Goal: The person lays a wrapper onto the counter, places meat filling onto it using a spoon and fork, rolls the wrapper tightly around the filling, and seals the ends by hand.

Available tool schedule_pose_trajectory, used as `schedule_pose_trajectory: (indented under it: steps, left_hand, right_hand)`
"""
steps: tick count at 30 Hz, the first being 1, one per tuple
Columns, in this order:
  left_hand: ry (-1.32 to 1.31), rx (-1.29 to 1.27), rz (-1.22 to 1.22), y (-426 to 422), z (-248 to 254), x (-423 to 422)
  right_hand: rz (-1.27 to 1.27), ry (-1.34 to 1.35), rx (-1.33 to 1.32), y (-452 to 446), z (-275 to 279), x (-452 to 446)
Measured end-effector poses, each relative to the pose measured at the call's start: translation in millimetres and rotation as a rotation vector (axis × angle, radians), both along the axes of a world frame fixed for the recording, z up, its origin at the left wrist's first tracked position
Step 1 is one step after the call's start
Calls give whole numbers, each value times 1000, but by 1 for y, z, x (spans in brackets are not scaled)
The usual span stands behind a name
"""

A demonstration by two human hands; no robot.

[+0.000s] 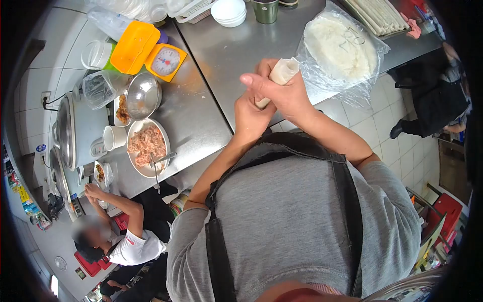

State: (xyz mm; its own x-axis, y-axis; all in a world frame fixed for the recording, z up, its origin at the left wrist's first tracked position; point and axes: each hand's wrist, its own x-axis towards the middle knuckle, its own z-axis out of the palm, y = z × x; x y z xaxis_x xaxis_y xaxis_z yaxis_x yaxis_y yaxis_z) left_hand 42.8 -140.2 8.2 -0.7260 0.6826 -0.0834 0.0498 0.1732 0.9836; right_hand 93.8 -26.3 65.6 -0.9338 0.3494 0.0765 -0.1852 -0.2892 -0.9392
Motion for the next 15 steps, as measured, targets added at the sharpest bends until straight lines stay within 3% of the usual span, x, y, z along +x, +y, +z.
schedule_pose_trajectory:
  steps: [1, 2, 5, 7, 8, 11, 12, 15]
  left_hand:
    - [96, 63, -47, 2, 6, -1]
    - [192, 126, -92, 4, 13, -1]
    - [70, 279, -445, -9, 16, -10]
    - [-18, 324, -527, -9, 1, -15]
    - [0, 324, -452, -2, -15, -15]
    - [62, 322, -179, 9, -27, -2]
    - [100, 332, -57, 9, -9, 8]
    - [124, 304, -125, 5, -8, 8]
  right_hand:
    - [-55, 20, -33, -1, -1, 0]
    - [73, 73, -23, 0, 1, 0]
    - [445, 181, -50, 7, 5, 6]
    - [671, 197, -130, 16, 8, 7]
    - [657, 111, 75, 22, 16, 10]
    - [162, 38, 304, 4, 15, 12]
    - [63, -40, 207, -1, 18, 13]
    - [152, 59, 104, -1, 7, 12]
